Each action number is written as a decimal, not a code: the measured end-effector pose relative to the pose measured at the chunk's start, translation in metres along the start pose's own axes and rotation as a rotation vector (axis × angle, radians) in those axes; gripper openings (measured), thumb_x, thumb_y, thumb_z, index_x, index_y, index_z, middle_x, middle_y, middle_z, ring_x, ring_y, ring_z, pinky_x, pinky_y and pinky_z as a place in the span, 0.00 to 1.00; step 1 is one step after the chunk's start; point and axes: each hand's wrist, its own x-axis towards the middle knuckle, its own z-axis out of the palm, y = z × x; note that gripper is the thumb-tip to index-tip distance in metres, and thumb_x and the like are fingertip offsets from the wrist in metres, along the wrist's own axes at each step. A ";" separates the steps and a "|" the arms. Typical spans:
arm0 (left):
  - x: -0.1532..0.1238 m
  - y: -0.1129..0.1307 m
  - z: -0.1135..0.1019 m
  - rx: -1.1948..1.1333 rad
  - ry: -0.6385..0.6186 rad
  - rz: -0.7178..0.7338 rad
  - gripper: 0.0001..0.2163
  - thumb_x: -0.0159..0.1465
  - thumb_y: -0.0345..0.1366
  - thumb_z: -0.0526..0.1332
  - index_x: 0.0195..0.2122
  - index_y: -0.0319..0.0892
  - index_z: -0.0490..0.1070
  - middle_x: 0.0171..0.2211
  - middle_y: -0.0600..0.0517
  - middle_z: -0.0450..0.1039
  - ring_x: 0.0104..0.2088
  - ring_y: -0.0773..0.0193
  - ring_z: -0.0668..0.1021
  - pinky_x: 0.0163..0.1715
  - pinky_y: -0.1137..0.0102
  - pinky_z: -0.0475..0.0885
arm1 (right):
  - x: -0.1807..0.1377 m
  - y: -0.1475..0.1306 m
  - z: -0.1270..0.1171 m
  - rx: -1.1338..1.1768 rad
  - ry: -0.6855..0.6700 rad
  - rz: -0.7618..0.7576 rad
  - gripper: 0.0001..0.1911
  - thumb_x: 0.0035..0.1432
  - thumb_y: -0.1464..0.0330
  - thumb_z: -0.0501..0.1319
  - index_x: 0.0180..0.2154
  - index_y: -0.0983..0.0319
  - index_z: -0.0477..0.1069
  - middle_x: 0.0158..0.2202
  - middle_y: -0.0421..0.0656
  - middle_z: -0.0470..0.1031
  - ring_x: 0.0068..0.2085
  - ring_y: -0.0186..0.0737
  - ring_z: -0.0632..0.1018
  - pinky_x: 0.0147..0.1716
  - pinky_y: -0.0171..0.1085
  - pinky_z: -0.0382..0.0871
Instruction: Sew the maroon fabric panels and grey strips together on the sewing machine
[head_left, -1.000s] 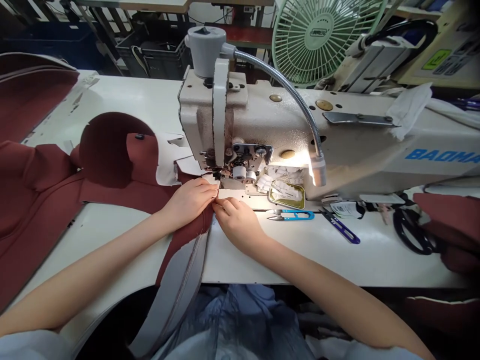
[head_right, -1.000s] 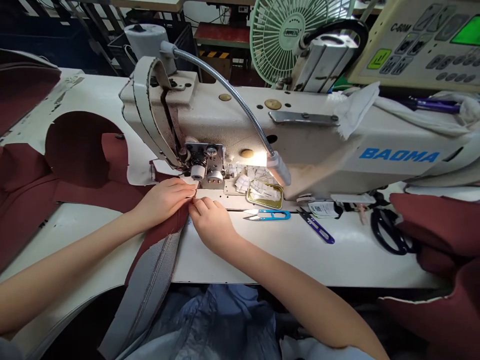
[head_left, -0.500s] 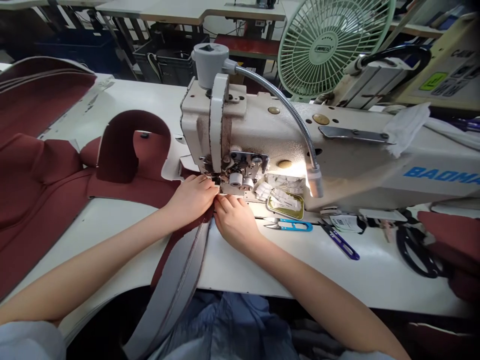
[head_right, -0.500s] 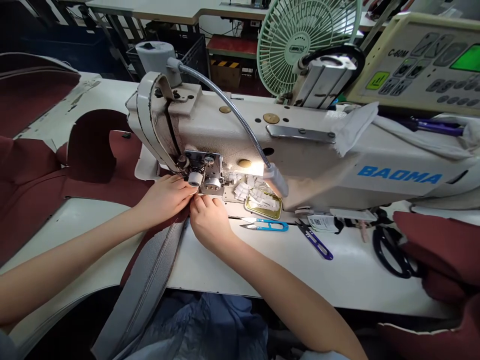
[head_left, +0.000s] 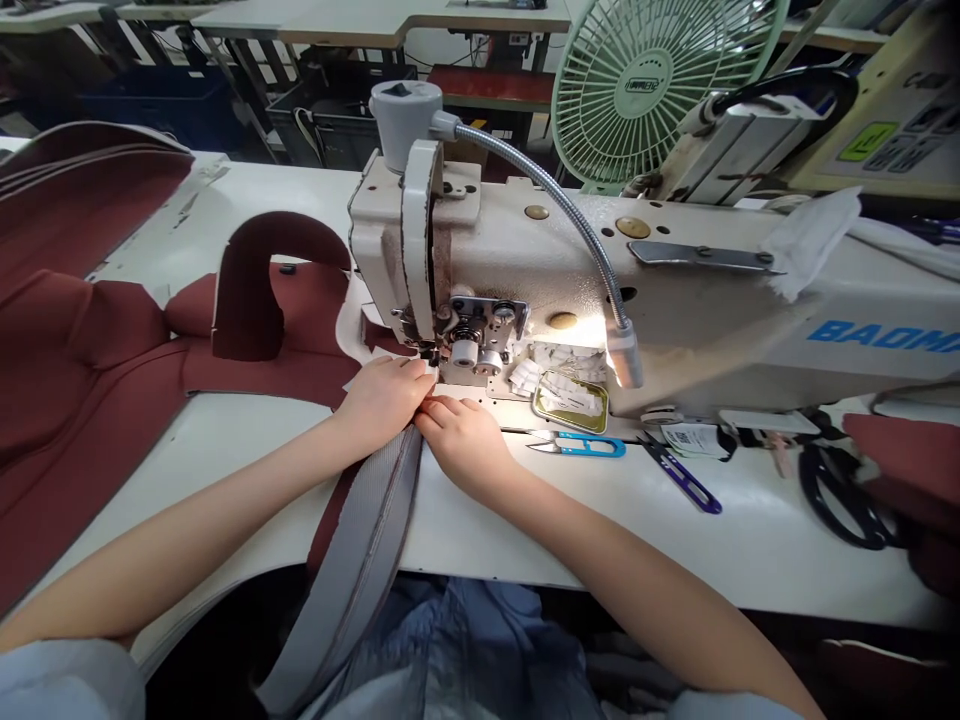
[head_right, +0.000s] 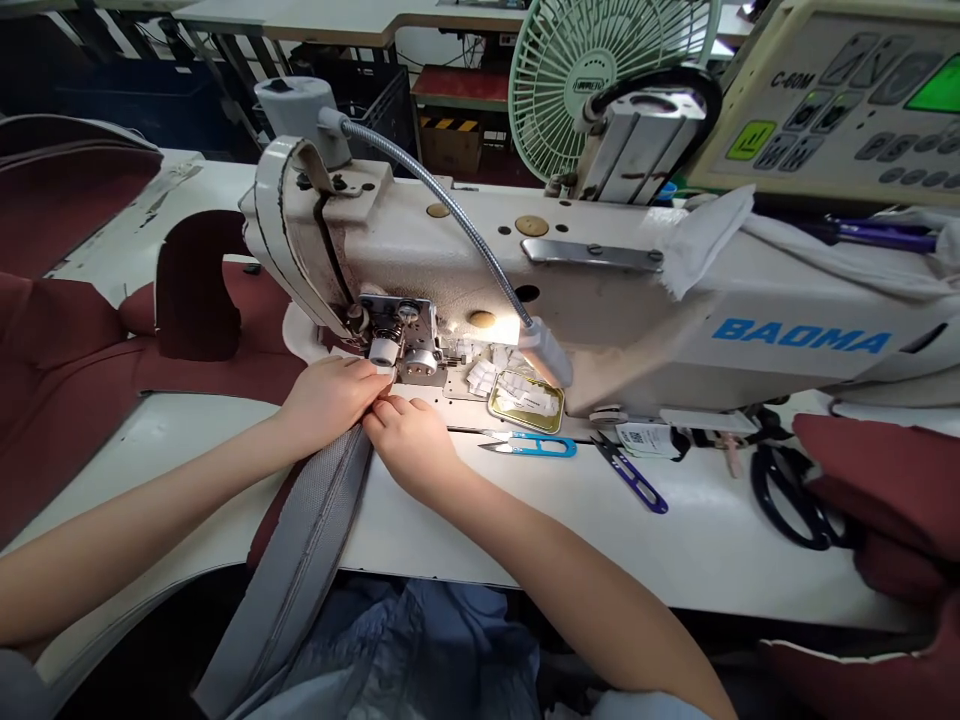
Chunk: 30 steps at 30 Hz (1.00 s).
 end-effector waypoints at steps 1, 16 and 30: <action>0.000 0.000 -0.006 -0.008 -0.018 -0.008 0.09 0.66 0.29 0.53 0.32 0.40 0.72 0.31 0.47 0.73 0.34 0.56 0.76 0.33 0.64 0.65 | 0.001 0.001 0.000 -0.004 -0.006 0.008 0.11 0.67 0.75 0.52 0.44 0.65 0.73 0.48 0.49 0.76 0.49 0.43 0.74 0.39 0.40 0.66; -0.113 -0.018 -0.026 0.069 -0.389 -0.369 0.25 0.65 0.40 0.51 0.62 0.35 0.59 0.35 0.40 0.77 0.32 0.47 0.79 0.29 0.62 0.68 | -0.010 0.016 -0.047 0.617 -0.147 -0.048 0.19 0.51 0.81 0.57 0.44 0.60 0.69 0.43 0.42 0.75 0.45 0.40 0.72 0.46 0.38 0.68; -0.086 -0.017 -0.024 -0.192 0.111 0.020 0.19 0.61 0.24 0.48 0.46 0.47 0.72 0.42 0.47 0.75 0.46 0.55 0.75 0.46 0.62 0.67 | -0.021 0.013 -0.036 0.282 -0.125 -0.258 0.06 0.60 0.73 0.61 0.40 0.60 0.71 0.43 0.46 0.76 0.51 0.42 0.73 0.46 0.39 0.67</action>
